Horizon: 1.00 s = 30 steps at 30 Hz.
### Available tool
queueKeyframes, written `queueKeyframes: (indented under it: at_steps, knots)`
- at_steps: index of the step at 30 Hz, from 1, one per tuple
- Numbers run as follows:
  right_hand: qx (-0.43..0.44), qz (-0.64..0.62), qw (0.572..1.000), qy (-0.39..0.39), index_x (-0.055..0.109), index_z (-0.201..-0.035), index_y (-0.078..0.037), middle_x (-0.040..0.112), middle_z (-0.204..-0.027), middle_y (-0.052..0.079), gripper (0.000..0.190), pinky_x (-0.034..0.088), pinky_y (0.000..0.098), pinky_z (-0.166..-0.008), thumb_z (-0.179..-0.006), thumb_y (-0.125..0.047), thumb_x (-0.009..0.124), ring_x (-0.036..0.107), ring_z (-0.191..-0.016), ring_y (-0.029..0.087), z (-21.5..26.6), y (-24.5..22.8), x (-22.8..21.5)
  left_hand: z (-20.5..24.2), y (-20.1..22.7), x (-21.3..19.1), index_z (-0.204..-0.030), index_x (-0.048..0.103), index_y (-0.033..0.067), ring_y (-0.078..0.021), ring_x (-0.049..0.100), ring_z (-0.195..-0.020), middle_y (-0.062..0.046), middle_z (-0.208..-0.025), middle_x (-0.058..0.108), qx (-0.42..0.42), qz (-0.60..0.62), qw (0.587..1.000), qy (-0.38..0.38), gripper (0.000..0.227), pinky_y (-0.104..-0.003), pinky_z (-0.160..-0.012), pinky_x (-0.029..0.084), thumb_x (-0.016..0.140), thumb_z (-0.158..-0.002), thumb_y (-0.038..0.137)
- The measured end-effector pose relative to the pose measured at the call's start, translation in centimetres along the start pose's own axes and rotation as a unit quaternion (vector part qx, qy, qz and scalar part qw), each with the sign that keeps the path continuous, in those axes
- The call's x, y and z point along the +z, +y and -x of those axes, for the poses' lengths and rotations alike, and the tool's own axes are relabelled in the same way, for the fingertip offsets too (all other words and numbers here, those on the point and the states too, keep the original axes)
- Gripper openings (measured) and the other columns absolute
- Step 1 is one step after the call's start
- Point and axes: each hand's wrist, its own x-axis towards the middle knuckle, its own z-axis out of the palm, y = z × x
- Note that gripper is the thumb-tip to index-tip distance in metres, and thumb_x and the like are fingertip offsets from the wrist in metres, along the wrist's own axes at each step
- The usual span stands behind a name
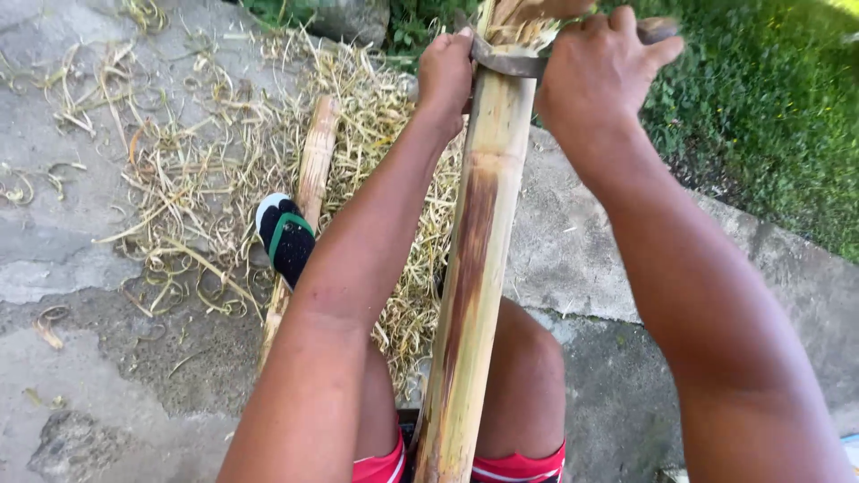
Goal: The recorder is stripping the outer layer and knots from a bamboo pole using a curved blade.
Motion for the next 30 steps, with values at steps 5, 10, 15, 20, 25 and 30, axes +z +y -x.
queueKeyframes:
  at_steps: [5,10,15,20,25,30]
  knots:
    - [0.023,-0.028,0.999,0.014,0.073,-0.108,-0.005,0.064,-0.114,0.011,0.032,0.03,0.0771,-0.086,-0.078,-0.017,0.072,0.051,-0.117,0.031,0.6,0.1,-0.3,-2.1,-1.1,0.1,-0.084,0.056,0.0088,-0.0127,0.053,-0.061,-0.003,-0.075,0.057,0.034,-0.071,0.997,0.017,0.024,-0.034,-0.055,0.049,0.049,-0.101,0.024]
    - [-0.043,0.002,0.999,-0.012,0.073,-0.116,-0.004,0.064,-0.122,0.012,0.03,0.033,0.0727,-0.095,-0.089,-0.016,0.071,0.052,-0.122,0.031,3.7,0.3,-3.0,3.9,-1.0,-1.8,-0.086,0.059,0.0104,-0.011,0.043,-0.058,-0.002,-0.074,0.057,-0.018,-0.109,0.994,0.001,0.029,-0.032,-0.054,0.039,0.047,-0.104,0.03]
    - [-0.037,0.009,0.992,0.12,0.072,-0.106,-0.005,0.066,-0.111,0.012,0.041,0.033,0.0822,-0.083,-0.068,-0.021,0.072,0.054,-0.113,0.03,-0.2,1.2,2.3,0.1,-1.0,-0.4,-0.09,0.061,0.0104,-0.0111,0.045,-0.057,-0.002,-0.073,0.055,0.009,-0.132,0.991,0.035,0.027,-0.031,-0.051,0.041,0.047,-0.103,0.029]
    - [-0.01,-0.072,0.996,-0.047,0.071,-0.106,-0.005,0.064,-0.109,0.012,0.029,0.034,0.0667,-0.092,-0.078,-0.014,0.073,0.053,-0.116,0.03,2.1,1.2,-2.1,2.8,0.5,-1.3,-0.087,0.061,0.0068,-0.0113,0.049,-0.063,-0.002,-0.075,0.056,0.068,-0.176,0.981,0.035,0.027,-0.032,-0.056,0.042,0.05,-0.103,0.027]
    - [-0.076,-0.066,0.995,-0.02,0.072,-0.103,-0.007,0.065,-0.11,0.01,0.023,0.034,0.0679,-0.089,-0.081,-0.014,0.074,0.055,-0.113,0.027,4.7,1.9,-0.1,6.0,-0.8,-2.8,-0.084,0.06,0.0076,-0.013,0.043,-0.061,0.0,-0.073,0.053,-0.009,-0.18,0.984,-0.003,0.029,-0.035,-0.056,0.038,0.05,-0.102,0.028]
    - [0.039,-0.153,0.987,-0.034,0.074,-0.099,-0.012,0.061,-0.105,0.012,0.014,0.039,0.0569,-0.086,-0.086,-0.016,0.073,0.052,-0.106,0.032,-0.6,2.1,2.7,-0.4,1.4,0.4,-0.083,0.057,0.0064,-0.0109,0.045,-0.06,-0.001,-0.072,0.054,0.095,-0.198,0.974,0.049,0.024,-0.032,-0.054,0.04,0.05,-0.102,0.019]
